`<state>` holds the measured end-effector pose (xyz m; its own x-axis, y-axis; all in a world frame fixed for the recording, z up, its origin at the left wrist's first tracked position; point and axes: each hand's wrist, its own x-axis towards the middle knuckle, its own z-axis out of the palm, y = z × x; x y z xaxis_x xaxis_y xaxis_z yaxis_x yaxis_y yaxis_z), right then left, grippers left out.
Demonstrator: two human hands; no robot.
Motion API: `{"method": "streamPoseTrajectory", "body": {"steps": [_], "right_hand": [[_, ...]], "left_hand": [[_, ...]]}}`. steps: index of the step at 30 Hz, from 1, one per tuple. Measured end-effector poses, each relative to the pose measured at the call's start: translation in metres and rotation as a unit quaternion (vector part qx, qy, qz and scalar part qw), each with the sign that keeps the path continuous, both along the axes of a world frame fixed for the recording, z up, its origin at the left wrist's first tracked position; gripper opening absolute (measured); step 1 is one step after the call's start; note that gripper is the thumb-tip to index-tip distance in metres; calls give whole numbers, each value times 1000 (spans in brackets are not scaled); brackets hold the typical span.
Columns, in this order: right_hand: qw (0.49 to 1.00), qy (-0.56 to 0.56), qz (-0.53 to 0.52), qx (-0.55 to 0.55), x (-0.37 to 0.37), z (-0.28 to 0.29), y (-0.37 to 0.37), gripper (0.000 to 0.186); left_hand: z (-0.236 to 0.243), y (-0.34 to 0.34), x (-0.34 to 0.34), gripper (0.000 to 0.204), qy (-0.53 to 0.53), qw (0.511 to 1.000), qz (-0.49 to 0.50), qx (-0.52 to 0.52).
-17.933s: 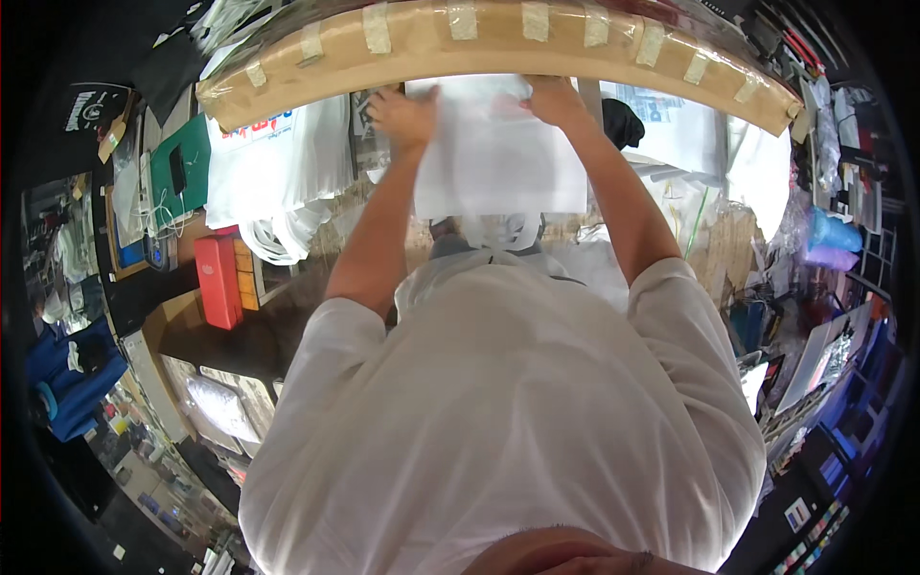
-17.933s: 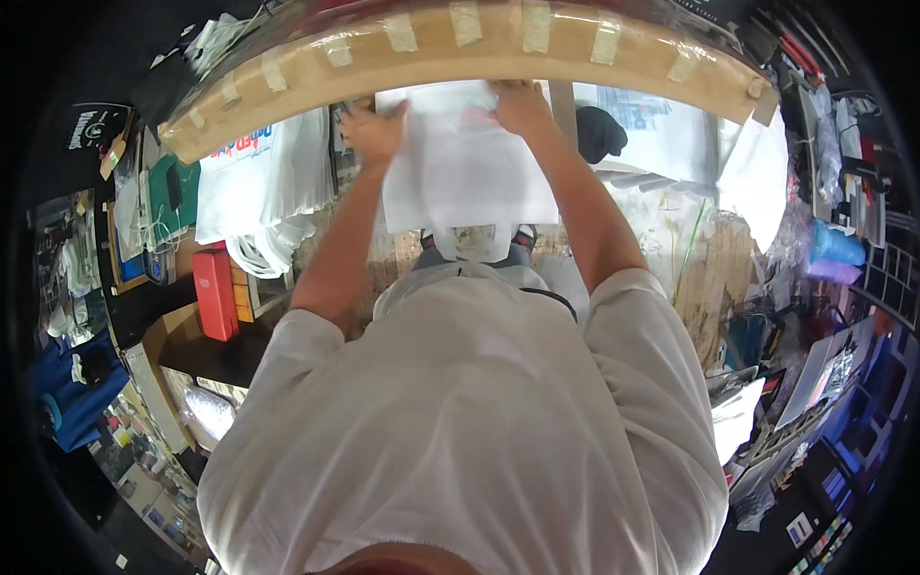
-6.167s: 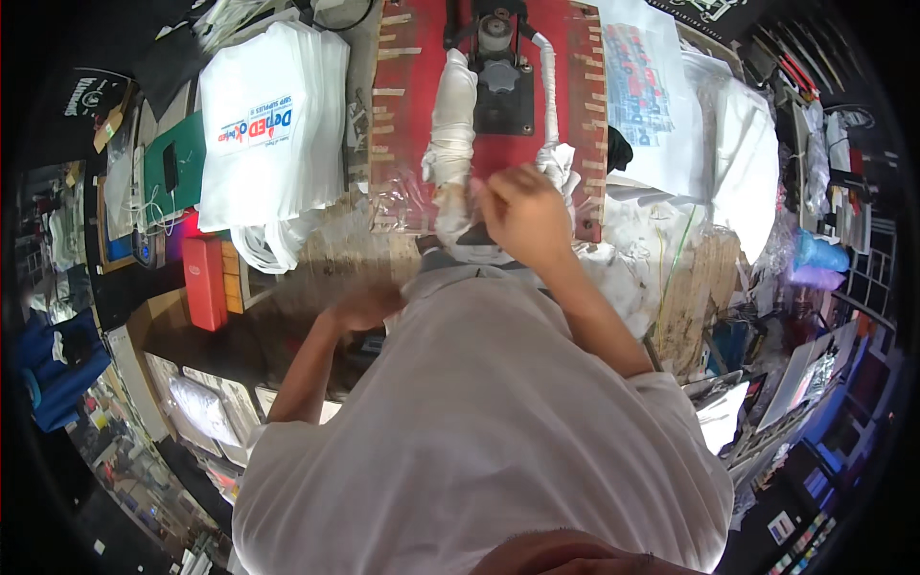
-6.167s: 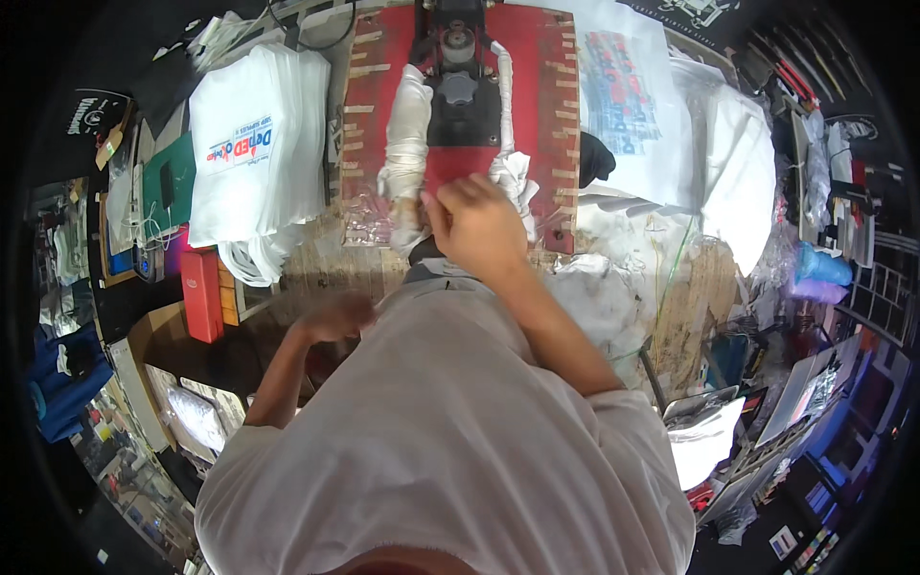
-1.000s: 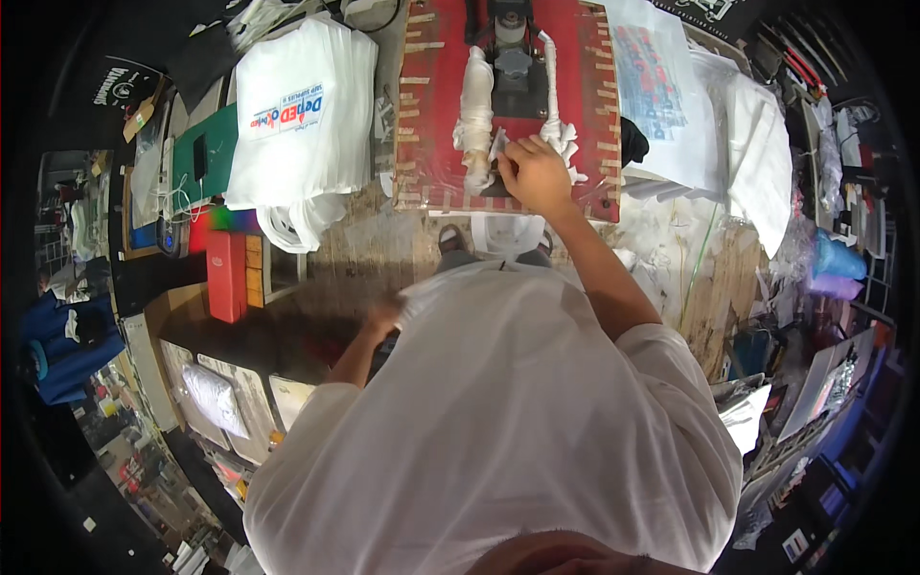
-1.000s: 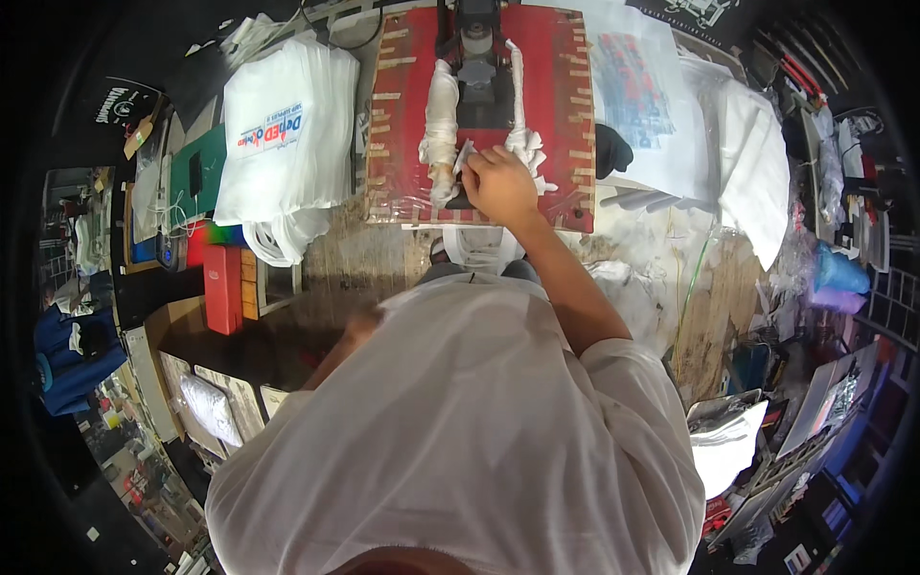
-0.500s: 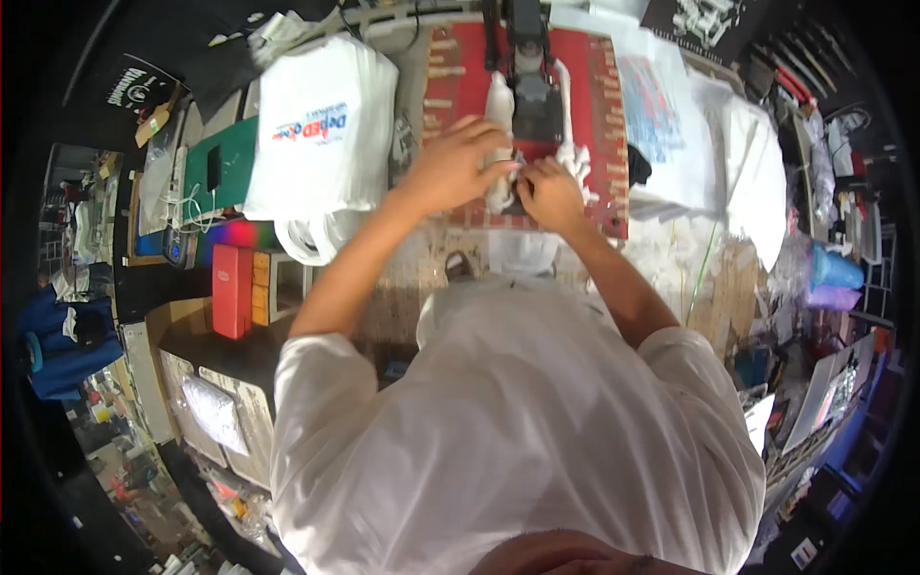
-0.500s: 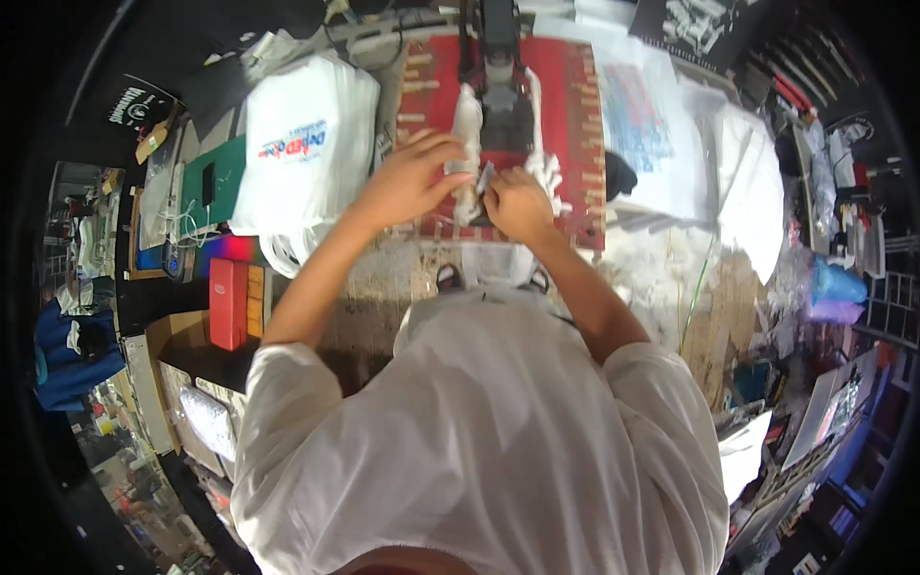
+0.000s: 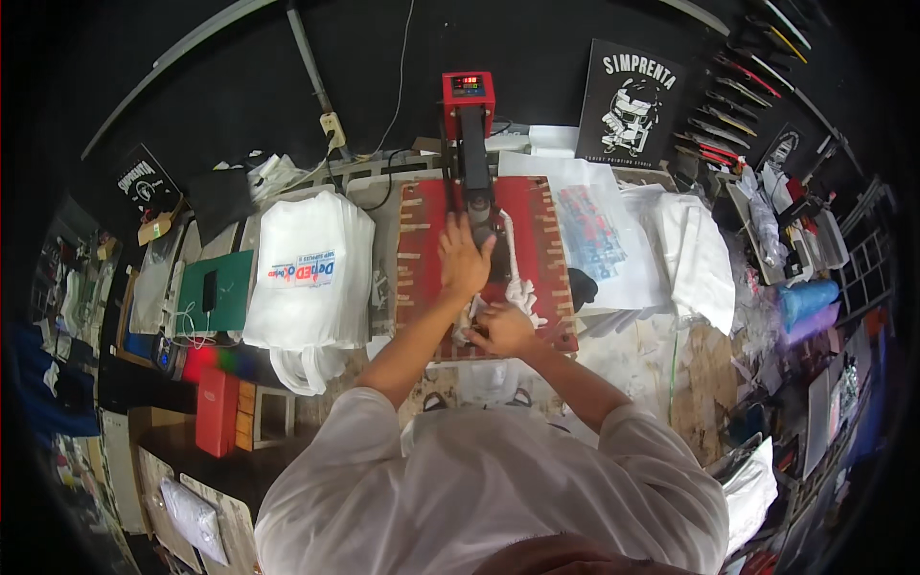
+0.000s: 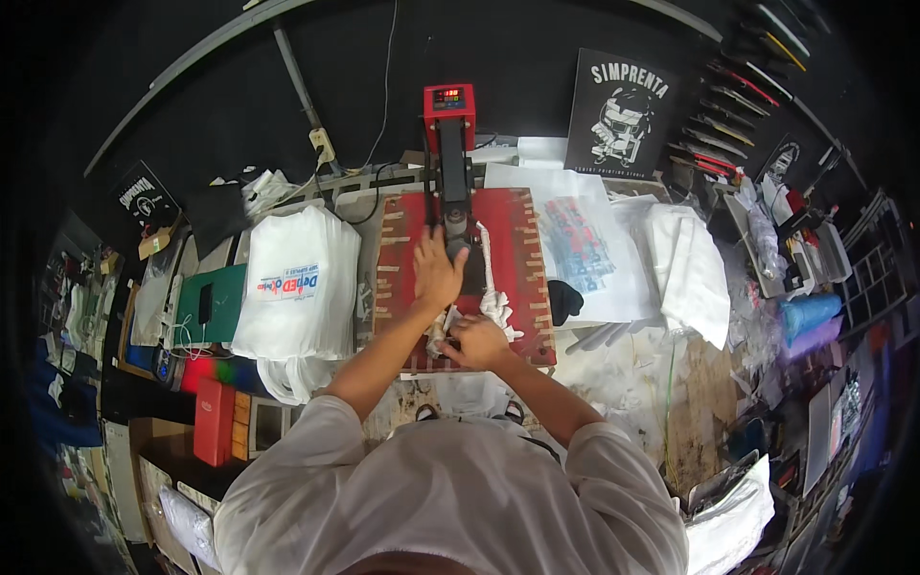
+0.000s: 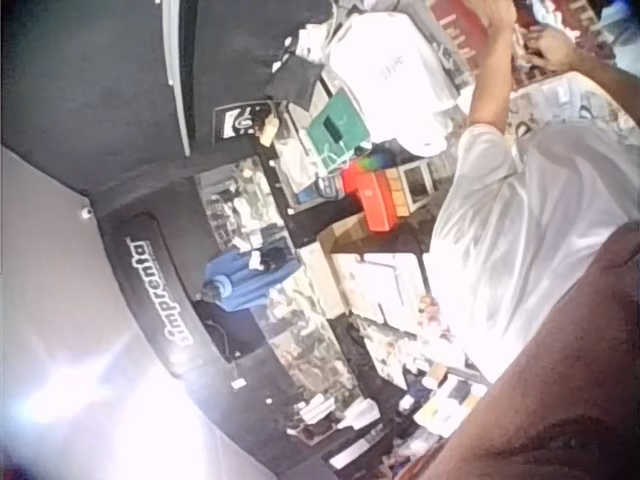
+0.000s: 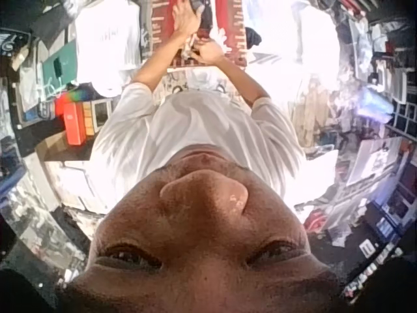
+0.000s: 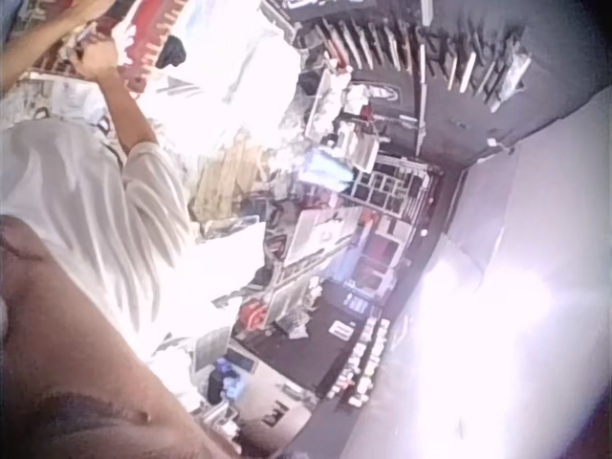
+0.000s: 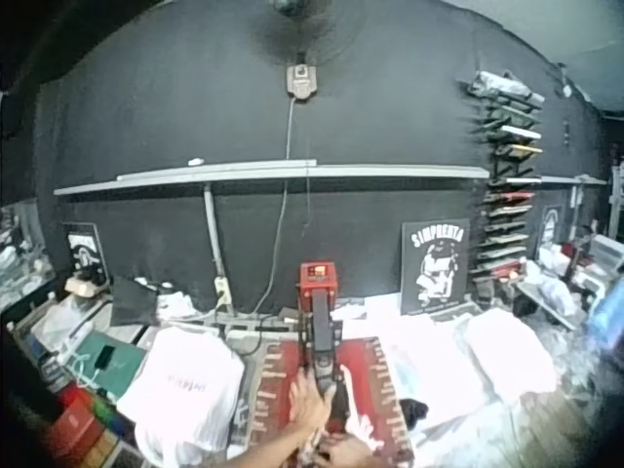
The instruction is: The person places a white tote bag onto a screen-printing press, positions a design over it, lowers the press head, and uses a handheld squeegee to apply ink to the bag.
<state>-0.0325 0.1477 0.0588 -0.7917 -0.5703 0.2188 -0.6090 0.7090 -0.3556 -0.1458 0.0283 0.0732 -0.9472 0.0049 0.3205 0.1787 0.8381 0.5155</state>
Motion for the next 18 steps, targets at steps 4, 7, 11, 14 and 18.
{"method": "streamPoseTrajectory", "body": {"steps": [4, 7, 11, 14, 18], "right_hand": [[1000, 5, -7, -11, 3, -8, 0, 49], [999, 40, -30, -19, 6, -23, -2, 50], [996, 34, -76, -38, 18, -27, -8, 50], [994, -34, -99, -30, 28, 7, -12, 51], [986, 43, -136, -85, 47, 92, -3, 48]], "left_hand": [[-5, -12, -17, 102, -163, 961, 59, 213], [-24, -29, -44, 106, -226, 941, 68, 244], [-52, -41, -69, 92, -330, 879, 5, 344], [-39, -38, -74, 103, -431, 837, -31, 337], [36, -52, -68, 65, -192, 978, -84, -4]]}}
